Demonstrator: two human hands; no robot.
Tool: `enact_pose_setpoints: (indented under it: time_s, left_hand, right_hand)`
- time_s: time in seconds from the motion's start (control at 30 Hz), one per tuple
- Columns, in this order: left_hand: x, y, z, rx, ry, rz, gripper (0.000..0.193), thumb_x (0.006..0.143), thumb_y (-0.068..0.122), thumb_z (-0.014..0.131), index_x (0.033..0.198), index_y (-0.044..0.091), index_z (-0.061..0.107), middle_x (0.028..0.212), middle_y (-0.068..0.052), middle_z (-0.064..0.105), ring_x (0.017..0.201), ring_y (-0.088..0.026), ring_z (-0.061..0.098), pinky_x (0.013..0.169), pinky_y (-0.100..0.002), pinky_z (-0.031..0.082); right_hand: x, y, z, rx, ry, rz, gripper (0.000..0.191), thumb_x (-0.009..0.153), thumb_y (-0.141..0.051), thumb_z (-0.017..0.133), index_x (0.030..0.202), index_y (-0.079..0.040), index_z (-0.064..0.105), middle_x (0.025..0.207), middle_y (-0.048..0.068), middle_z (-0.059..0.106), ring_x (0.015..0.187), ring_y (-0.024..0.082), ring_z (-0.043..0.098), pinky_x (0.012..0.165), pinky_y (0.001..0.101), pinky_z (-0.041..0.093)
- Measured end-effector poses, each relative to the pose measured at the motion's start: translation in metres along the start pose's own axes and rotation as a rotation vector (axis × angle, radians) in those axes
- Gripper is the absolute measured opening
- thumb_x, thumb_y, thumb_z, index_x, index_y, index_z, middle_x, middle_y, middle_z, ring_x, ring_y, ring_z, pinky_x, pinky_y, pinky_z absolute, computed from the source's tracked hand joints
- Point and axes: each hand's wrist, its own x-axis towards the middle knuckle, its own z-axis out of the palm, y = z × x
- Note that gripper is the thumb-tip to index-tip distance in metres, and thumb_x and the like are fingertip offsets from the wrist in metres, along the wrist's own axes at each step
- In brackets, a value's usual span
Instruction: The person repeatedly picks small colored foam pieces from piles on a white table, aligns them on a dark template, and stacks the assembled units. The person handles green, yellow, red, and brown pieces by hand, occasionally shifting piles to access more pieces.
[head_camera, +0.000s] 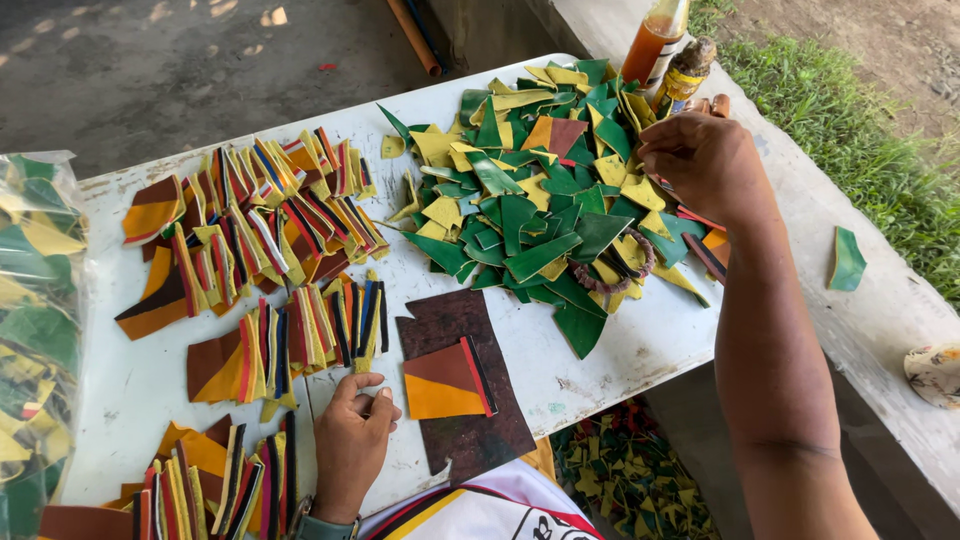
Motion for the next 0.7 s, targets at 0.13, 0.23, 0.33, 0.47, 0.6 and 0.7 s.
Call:
enact_pose_setpoints:
  time_s: [0.13,0.23,0.33,0.47,0.6,0.7]
  left_hand:
    - [0.000,0.000,0.001,0.029,0.001,0.008,0.025,0.092,0.017,0.066,0.112,0.002,0.067,0.070,-0.011,0.079,0.061,-0.016,0.075,0.058,-0.030,0.059]
    - [-0.001,0.001,0.000,0.027,-0.004,0.014,0.024,0.092,0.018,0.066,0.112,0.003,0.067,0.070,-0.010,0.079,0.061,-0.015,0.076,0.057,-0.030,0.059]
    - [-0.003,0.001,-0.001,0.046,0.003,0.056,0.023,0.092,0.018,0.066,0.110,0.003,0.068,0.070,-0.010,0.079,0.061,-0.015,0.076,0.057,-0.030,0.059]
    - [-0.004,0.000,-0.003,0.051,0.020,0.061,0.022,0.091,0.017,0.067,0.107,0.002,0.068,0.069,-0.010,0.079,0.058,-0.018,0.075,0.054,-0.033,0.056]
    - [-0.002,0.000,-0.002,0.077,0.042,0.110,0.021,0.090,0.017,0.067,0.105,0.002,0.069,0.069,-0.009,0.079,0.058,-0.016,0.076,0.056,-0.032,0.057]
    - [-0.002,0.000,-0.002,0.077,0.038,0.082,0.022,0.089,0.018,0.068,0.105,0.002,0.070,0.068,-0.010,0.079,0.057,-0.017,0.076,0.056,-0.033,0.056]
  right_hand:
    - [-0.005,-0.007,-0.002,-0.108,0.006,0.146,0.018,0.094,-0.009,0.077,0.109,0.001,0.076,0.094,0.012,0.078,0.079,0.013,0.071,0.071,0.0286,0.058]
    - [0.022,-0.003,0.020,-0.122,-0.023,0.207,0.020,0.098,-0.013,0.074,0.113,0.000,0.073,0.095,0.011,0.077,0.076,0.014,0.073,0.068,0.0288,0.059]
    - [0.064,0.005,0.068,-0.158,-0.053,0.410,0.027,0.093,-0.026,0.075,0.112,-0.007,0.072,0.090,0.009,0.077,0.077,0.015,0.075,0.070,0.0322,0.062]
    - [0.094,0.005,0.115,-0.331,0.093,0.437,0.070,0.080,-0.035,0.085,0.137,-0.008,0.056,0.130,0.020,0.062,0.113,0.029,0.064,0.099,0.0425,0.053]
    - [0.109,-0.005,0.128,-0.584,-0.113,0.334,0.106,0.069,-0.027,0.089,0.156,-0.023,0.029,0.160,0.012,0.029,0.134,0.037,0.041,0.101,0.0470,0.046]
    - [0.115,-0.007,0.130,-0.650,-0.282,0.387,0.102,0.072,-0.038,0.092,0.156,-0.022,0.035,0.154,0.009,0.039,0.143,0.033,0.033,0.110,0.0544,0.034]
